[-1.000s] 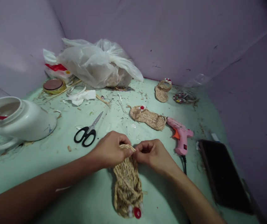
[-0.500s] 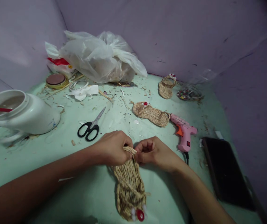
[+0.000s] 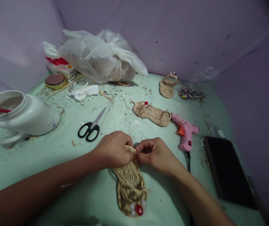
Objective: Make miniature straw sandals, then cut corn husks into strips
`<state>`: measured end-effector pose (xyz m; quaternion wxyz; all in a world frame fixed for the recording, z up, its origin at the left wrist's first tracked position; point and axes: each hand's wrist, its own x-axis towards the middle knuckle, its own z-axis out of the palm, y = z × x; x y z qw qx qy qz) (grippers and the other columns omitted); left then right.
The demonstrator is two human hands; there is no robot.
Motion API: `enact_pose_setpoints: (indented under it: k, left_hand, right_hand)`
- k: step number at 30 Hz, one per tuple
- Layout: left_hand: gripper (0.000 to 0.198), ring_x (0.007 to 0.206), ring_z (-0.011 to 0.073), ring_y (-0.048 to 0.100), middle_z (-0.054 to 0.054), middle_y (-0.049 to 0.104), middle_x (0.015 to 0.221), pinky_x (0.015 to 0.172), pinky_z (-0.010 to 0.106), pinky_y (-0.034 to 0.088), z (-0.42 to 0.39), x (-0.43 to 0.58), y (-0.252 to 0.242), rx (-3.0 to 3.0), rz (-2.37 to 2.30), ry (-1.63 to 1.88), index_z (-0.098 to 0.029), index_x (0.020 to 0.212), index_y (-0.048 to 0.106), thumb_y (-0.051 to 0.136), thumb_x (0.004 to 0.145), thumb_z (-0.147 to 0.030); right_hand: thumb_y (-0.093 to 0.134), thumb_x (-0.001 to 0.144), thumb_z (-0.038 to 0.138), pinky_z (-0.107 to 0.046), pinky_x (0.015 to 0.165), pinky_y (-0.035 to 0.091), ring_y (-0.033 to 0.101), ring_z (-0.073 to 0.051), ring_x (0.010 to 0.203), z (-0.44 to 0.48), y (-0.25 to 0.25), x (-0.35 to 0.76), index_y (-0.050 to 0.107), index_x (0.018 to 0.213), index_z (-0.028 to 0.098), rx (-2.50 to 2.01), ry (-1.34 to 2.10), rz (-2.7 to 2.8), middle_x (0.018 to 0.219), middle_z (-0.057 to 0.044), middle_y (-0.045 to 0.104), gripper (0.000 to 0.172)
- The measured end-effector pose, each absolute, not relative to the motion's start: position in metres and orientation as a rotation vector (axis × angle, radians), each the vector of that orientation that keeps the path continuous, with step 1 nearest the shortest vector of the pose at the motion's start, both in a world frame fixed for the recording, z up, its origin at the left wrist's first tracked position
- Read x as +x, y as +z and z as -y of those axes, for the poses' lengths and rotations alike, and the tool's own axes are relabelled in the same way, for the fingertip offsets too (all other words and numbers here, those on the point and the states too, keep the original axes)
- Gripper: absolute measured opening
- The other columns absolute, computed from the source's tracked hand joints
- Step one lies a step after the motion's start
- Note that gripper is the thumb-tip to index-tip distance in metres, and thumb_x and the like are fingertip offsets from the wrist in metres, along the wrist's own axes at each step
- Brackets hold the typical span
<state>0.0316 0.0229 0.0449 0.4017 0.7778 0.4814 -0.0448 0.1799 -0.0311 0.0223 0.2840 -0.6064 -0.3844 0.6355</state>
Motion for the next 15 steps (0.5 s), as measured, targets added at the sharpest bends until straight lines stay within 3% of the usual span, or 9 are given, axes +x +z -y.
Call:
enact_pose_setpoints:
  k: [15]
  left_hand:
    - [0.016, 0.063, 0.0181, 0.055, 0.003, 0.065, 0.068, 0.054, 0.027, 0.034, -0.0216, 0.0320, 0.0520, 2.063, -1.136, -0.197, -0.021, 0.068, 0.062, 0.048, 0.061, -0.024]
  right_hand:
    - [0.052, 0.051, 0.016, -0.021, 0.044, 0.027, 0.033, -0.006, 0.048, 0.0347, 0.0160, 0.1737, 0.050, 0.057, 0.017, -1.671, 1.570, 1.250, 0.051, 0.005, 0.042, 0.007]
